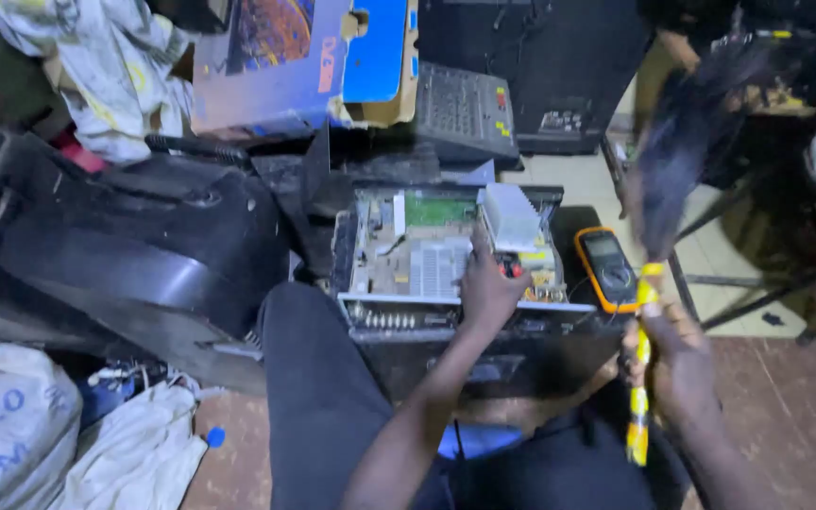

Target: Cleaning and testing a circuit board inside an electronic device using a brush and a digital multimeter.

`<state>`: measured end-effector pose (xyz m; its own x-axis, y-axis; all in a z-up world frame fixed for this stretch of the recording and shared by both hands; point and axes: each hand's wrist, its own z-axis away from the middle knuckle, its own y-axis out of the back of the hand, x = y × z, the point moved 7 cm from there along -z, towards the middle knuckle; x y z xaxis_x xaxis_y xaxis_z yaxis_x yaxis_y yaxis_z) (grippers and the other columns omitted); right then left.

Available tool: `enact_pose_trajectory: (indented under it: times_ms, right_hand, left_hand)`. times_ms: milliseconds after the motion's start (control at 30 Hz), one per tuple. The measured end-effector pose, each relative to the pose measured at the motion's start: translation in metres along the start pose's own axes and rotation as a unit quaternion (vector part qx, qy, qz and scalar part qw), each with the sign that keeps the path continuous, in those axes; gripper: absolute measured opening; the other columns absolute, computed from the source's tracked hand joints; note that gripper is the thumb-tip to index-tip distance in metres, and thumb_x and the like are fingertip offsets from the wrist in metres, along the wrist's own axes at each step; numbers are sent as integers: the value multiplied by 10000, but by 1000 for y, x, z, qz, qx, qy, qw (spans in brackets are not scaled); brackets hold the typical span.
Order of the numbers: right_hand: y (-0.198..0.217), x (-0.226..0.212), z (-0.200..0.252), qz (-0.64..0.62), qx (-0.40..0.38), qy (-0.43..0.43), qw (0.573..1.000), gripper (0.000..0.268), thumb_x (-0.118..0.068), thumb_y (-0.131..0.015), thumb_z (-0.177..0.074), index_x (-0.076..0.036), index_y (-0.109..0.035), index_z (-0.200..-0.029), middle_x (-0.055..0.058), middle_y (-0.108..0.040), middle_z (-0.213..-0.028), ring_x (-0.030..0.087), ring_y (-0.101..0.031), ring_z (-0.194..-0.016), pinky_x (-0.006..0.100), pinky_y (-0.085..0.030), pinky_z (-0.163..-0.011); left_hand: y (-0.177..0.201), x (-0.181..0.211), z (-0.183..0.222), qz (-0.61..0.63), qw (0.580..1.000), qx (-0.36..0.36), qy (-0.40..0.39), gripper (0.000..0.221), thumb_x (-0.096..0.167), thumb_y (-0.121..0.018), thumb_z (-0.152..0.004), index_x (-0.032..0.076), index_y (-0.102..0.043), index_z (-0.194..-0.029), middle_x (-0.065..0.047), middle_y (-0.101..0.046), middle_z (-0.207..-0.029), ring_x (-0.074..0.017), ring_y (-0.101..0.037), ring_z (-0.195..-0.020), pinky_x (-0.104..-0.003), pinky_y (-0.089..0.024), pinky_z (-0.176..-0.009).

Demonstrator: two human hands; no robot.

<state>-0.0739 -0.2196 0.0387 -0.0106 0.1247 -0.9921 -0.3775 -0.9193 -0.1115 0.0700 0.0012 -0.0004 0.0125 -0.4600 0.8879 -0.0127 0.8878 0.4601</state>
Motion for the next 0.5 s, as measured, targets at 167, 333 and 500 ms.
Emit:
enact_pose_trajectory:
  times_ms: [167, 333, 500]
  right_hand:
    - [10, 35, -56, 44, 12, -10, 999, 430, -241, -571, -1101, -156, -548, -1522, 91, -602, -695, 146, -480, -417, 267, -370, -321]
    - [-13, -9, -75, 193, -65, 22, 979, 504, -111, -589, -1086, -134, -545, -1587, 213, -640, -673, 293, -571, -434, 387, -451, -318]
    - [9, -26, -101, 48, 128, 134, 982, 554, -206, -516, -1220, -243, -371, -1753, 23, -561, -835, 94, -443, -565, 249, -347, -458]
  left_hand:
    - [3, -28, -5, 203, 970, 60, 121, 961, 263, -844, -816, 176, -383, -1654, -134, -680, -1401, -351, -714, -1232, -492, -606, -989]
    - [5, -65, -14, 481, 847, 126, 187, 826, 52, -809, -688, 148, -541, -1464, -138, -664, -1236, -307, -702, -1100, -480, -570, -904]
    - [2, -78, -7, 573, 747, 125, 313, 909, -15, -681, -651, 212, -510, -1515, -109, -460, -1725, -288, -344, -1641, -568, -122, -1346]
